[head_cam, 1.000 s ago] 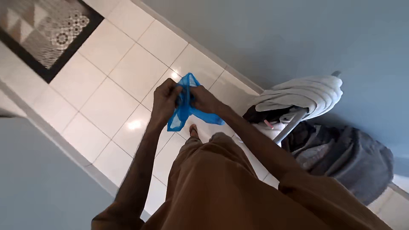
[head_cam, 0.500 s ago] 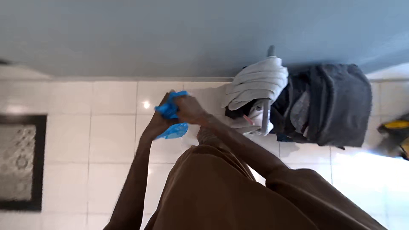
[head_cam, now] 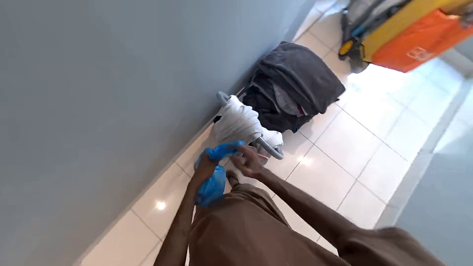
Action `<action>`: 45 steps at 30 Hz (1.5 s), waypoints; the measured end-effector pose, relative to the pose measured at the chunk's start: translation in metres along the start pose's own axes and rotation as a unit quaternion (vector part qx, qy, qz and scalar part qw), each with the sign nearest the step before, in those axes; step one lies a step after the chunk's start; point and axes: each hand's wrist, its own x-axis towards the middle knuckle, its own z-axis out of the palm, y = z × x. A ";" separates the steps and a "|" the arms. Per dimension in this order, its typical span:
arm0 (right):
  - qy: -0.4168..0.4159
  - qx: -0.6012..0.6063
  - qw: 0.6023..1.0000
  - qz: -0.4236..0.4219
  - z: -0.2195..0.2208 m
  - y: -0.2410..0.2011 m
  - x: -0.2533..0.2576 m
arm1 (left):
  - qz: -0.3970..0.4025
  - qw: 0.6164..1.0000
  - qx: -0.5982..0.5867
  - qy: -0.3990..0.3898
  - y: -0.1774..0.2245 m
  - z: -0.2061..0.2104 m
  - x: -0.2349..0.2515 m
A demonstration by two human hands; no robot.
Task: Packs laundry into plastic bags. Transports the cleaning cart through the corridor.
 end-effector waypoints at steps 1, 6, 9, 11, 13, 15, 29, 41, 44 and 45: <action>0.064 -0.037 0.997 0.022 -0.013 0.006 -0.002 | -0.012 1.000 0.000 -0.023 -0.001 -0.007 0.016; 0.045 -0.242 0.895 0.371 -0.066 0.053 -0.020 | -0.047 0.989 -0.137 -0.008 -0.009 -0.047 0.078; -0.073 -0.238 0.844 0.475 -0.059 0.092 -0.038 | -0.031 0.979 -0.201 -0.011 0.003 -0.057 0.132; -0.085 -0.279 0.798 0.528 -0.048 0.097 -0.022 | -0.050 0.977 -0.203 -0.036 0.020 -0.056 0.164; -0.082 -0.316 0.773 0.544 -0.033 0.098 -0.014 | -0.075 0.980 -0.174 -0.064 0.038 -0.050 0.189; -0.075 -0.324 0.767 0.548 -0.027 0.098 -0.011 | -0.078 0.987 -0.117 -0.077 0.052 -0.039 0.209; -0.016 -0.312 0.757 0.574 -0.093 0.143 0.041 | -0.039 0.994 0.004 -0.104 0.151 0.014 0.322; 0.121 -0.255 0.725 0.629 -0.153 0.191 0.069 | -0.011 0.981 0.165 -0.101 0.241 0.094 0.412; 0.135 -0.200 0.709 0.662 -0.180 0.197 0.081 | 0.004 0.974 0.191 -0.120 0.272 0.120 0.434; 0.149 -0.192 0.704 0.667 -0.190 0.200 0.083 | 0.013 0.972 0.196 -0.131 0.282 0.131 0.442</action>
